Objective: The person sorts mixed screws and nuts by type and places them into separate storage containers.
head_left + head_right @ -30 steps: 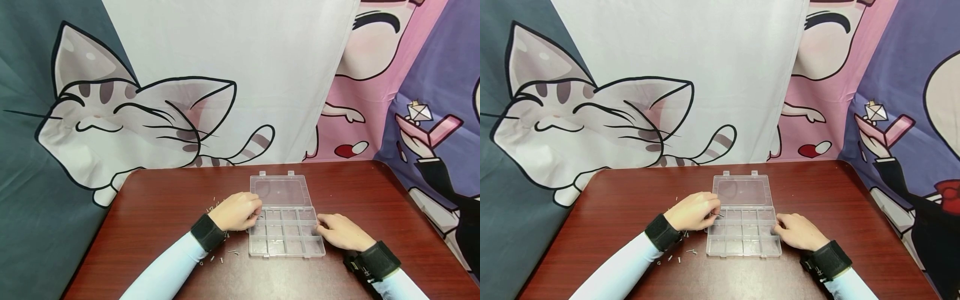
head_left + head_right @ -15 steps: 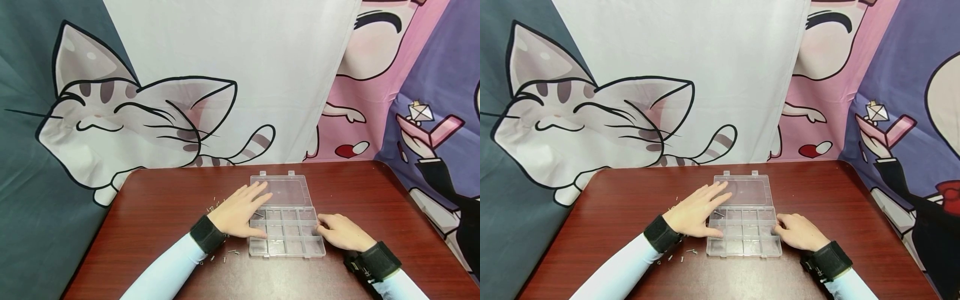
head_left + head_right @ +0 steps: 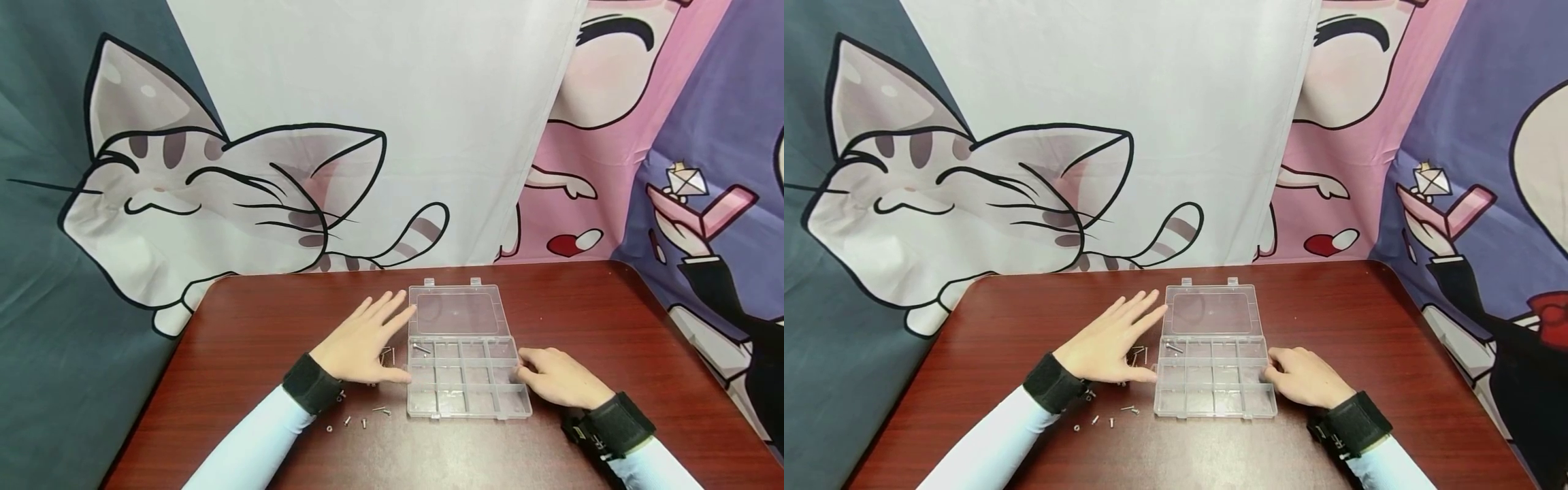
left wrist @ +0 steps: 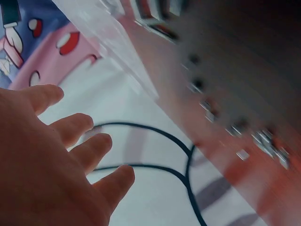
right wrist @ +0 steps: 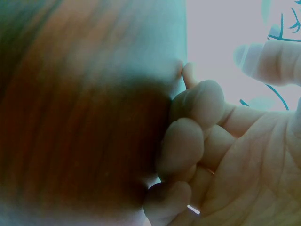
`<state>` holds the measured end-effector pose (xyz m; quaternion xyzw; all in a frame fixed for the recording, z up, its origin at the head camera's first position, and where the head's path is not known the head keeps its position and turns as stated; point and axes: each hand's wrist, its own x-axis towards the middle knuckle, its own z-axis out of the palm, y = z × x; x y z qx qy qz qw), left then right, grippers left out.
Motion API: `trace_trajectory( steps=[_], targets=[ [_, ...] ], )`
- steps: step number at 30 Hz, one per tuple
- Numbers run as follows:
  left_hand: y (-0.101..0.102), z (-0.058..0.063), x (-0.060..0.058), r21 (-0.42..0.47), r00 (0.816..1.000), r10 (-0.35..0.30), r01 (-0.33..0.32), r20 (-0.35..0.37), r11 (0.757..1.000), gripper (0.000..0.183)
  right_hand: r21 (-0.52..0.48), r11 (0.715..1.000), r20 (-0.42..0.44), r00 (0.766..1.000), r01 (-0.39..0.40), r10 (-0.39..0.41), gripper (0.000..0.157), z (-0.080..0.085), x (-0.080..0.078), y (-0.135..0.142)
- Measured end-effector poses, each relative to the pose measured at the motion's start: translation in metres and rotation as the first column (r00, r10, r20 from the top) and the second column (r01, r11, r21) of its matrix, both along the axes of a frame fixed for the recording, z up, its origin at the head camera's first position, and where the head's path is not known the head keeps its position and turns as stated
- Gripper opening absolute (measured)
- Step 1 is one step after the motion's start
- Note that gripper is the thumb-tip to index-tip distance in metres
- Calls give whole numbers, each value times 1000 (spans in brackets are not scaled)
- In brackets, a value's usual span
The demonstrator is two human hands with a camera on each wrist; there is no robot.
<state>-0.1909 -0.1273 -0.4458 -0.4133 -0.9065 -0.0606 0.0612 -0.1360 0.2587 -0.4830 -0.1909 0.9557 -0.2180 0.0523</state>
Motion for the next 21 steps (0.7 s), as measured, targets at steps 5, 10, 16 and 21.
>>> trace_trajectory(
  steps=[5, 10, 16, 21],
  targets=[
    [-26, -2, -2, 14, 999, 51, -51, -8, 999, 114, -4, 1000, 23, 1000, 3, -3, 25, 0, -1, 0],
    [-48, -6, 1, 18, 997, 80, -80, 11, 997, 110, -5, 1000, 34, 999, 2, -2, 25, 1, 0, 0],
    [-71, -15, 5, 42, 995, 94, -95, 24, 995, 97, -11, 1000, 29, 1000, -4, 4, 25, 2, 0, -1],
    [-84, -22, 5, 90, 996, 85, -86, 7, 992, 71, -4, 1000, 20, 1000, -1, 1, 25, 2, 0, -1]
  ],
)
